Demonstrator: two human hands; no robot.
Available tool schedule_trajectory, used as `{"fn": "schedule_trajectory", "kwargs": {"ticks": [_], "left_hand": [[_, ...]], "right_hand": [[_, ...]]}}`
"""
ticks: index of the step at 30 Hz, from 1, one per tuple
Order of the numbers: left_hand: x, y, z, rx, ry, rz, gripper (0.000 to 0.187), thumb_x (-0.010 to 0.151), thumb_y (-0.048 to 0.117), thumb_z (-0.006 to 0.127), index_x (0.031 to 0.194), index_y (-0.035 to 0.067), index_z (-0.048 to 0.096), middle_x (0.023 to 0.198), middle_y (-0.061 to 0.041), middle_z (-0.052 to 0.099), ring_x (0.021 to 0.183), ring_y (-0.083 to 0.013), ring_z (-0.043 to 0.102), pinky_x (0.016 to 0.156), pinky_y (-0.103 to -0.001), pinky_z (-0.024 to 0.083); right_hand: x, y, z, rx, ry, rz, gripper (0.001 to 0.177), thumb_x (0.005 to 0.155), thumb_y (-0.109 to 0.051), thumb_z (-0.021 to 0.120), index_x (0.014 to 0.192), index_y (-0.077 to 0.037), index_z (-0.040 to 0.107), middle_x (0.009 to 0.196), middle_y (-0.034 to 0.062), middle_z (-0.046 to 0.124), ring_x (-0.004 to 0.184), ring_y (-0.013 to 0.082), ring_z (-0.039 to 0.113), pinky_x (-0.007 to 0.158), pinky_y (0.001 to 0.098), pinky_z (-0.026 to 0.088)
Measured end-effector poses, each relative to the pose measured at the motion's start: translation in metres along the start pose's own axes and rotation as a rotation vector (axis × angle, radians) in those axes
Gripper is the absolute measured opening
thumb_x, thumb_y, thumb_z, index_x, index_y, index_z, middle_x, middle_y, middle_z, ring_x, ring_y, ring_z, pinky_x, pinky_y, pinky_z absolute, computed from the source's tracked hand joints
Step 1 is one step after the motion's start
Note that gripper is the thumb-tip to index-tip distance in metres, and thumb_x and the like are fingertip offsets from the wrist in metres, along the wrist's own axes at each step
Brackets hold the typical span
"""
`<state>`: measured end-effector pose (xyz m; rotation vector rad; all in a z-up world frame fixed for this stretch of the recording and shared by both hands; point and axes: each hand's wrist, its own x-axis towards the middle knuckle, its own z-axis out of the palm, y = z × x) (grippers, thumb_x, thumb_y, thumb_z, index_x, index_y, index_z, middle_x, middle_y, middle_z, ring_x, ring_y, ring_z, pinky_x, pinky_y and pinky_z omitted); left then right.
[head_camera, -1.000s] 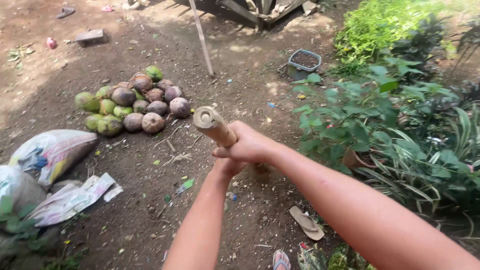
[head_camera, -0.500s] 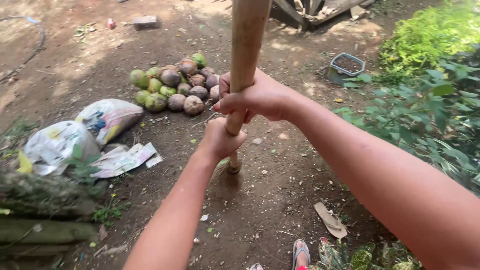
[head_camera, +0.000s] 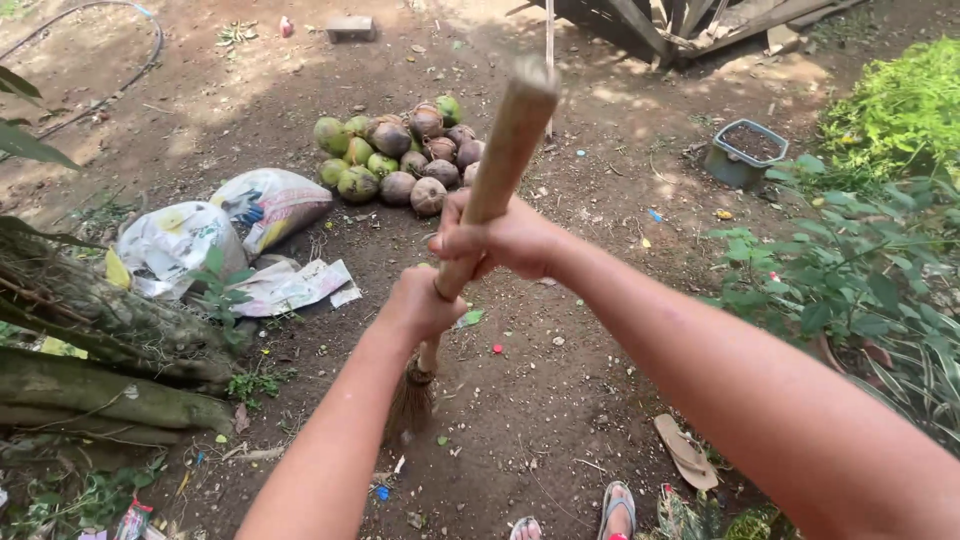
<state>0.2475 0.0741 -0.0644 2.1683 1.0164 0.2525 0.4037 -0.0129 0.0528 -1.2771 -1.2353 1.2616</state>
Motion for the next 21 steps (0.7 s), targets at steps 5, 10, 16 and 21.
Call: {"fn": "schedule_trajectory", "kwargs": {"ticks": [5,10,16,21], "left_hand": [[0.025,0.038,-0.002,0.050,0.004,0.046,0.030,0.072,0.026,0.078,0.094,0.005,0.075,0.090,-0.017,0.077,0.088,-0.0310,0.077,0.080,-0.041,0.060],[0.060,0.095,0.040,-0.072,0.038,0.262,0.033,0.073,0.031,0.080,0.097,0.009,0.076,0.090,-0.014,0.078,0.090,-0.0293,0.076,0.078,-0.040,0.058],[0.102,0.161,0.114,-0.533,0.107,0.584,0.028,0.083,0.020,0.075,0.106,0.005,0.069,0.087,-0.005,0.072,0.083,-0.0170,0.070,0.066,-0.035,0.055],[0.123,0.202,0.184,-0.912,-0.002,0.419,0.017,0.086,0.014,0.080,0.086,0.003,0.067,0.073,0.003,0.065,0.066,-0.0064,0.059,0.057,-0.028,0.049]], "right_hand": [[-0.003,-0.024,-0.027,-0.024,0.069,-0.043,0.024,0.077,-0.020,0.080,0.077,-0.010,0.059,0.076,0.0033,0.069,0.072,0.0118,0.070,0.052,0.0302,0.058],[-0.014,0.007,-0.076,-0.087,0.243,-0.040,0.029,0.082,-0.022,0.083,0.078,-0.007,0.058,0.073,0.0033,0.066,0.068,0.0136,0.064,0.050,0.0318,0.047],[-0.067,0.009,-0.137,-0.539,0.549,-0.099,0.052,0.078,-0.043,0.087,0.104,-0.006,0.062,0.095,0.0085,0.067,0.090,0.0191,0.067,0.081,0.0396,0.058],[-0.141,0.037,-0.223,-0.506,0.384,0.109,0.103,0.074,-0.060,0.077,0.157,-0.019,0.033,0.152,0.0141,0.043,0.131,0.0256,0.054,0.103,0.0414,0.050]]}}
